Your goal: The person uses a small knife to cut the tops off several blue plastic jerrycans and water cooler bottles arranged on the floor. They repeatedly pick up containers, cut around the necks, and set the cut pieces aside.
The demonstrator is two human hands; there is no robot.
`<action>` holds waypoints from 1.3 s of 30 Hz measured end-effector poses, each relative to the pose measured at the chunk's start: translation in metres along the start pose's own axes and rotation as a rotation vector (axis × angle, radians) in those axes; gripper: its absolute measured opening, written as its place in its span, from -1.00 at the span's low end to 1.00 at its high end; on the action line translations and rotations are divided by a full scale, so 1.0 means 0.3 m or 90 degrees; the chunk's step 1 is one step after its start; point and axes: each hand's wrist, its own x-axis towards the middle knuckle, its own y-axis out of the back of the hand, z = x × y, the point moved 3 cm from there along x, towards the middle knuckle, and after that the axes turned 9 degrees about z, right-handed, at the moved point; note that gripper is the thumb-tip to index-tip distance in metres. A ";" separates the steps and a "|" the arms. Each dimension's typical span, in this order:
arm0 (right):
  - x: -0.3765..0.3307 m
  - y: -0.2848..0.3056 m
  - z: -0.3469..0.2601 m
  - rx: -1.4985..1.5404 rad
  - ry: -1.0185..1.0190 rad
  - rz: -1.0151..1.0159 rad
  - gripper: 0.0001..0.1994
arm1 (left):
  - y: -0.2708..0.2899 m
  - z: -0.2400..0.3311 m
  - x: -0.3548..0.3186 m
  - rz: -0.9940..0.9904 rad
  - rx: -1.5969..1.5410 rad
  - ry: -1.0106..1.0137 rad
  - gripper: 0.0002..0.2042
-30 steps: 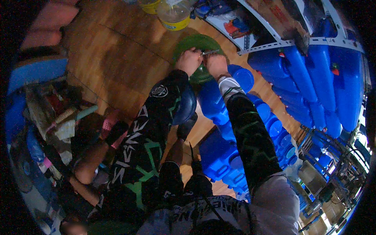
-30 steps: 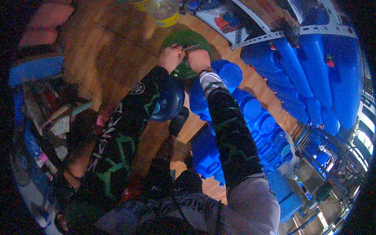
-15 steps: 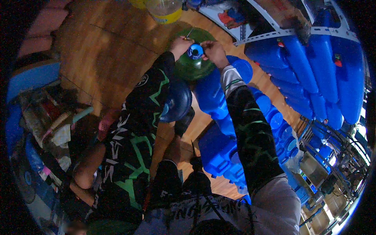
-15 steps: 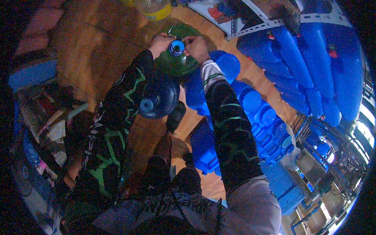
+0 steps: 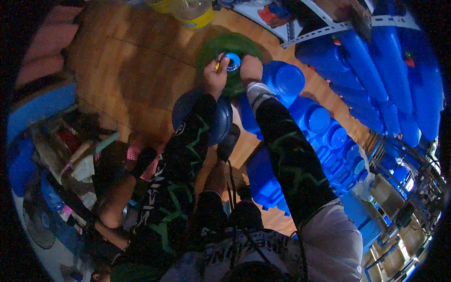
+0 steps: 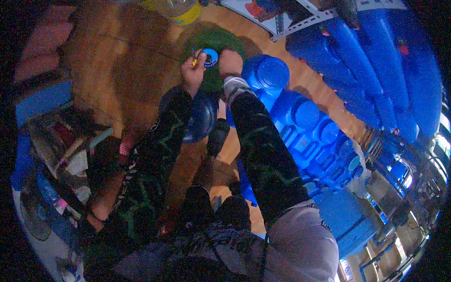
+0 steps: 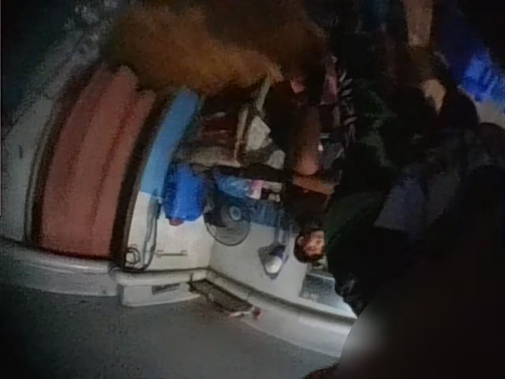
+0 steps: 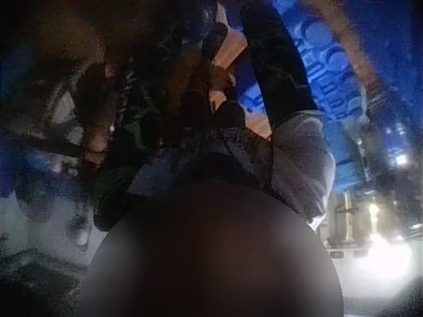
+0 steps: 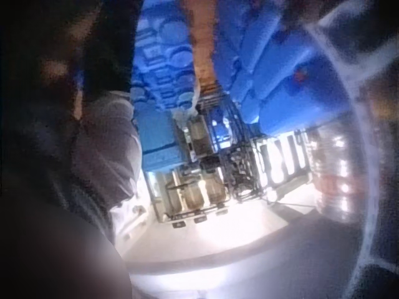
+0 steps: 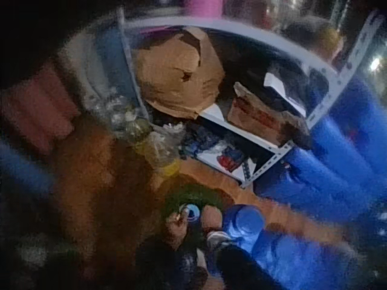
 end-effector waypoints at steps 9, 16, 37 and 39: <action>-0.010 -0.056 0.068 -0.005 -0.179 -0.111 -0.74 | -0.069 0.039 -0.009 0.262 0.219 -0.244 -0.73; -0.357 -0.092 0.115 0.204 -0.082 -0.112 -0.81 | -0.052 -0.108 0.005 0.330 0.360 0.013 -0.57; -1.067 0.178 0.700 1.070 -0.328 -0.003 -0.93 | -0.212 -0.144 -1.023 -0.127 0.269 -0.067 -0.66; -1.240 0.287 0.864 0.974 -0.399 0.101 -0.92 | -0.348 -0.042 -1.218 -0.287 0.249 -0.080 -0.66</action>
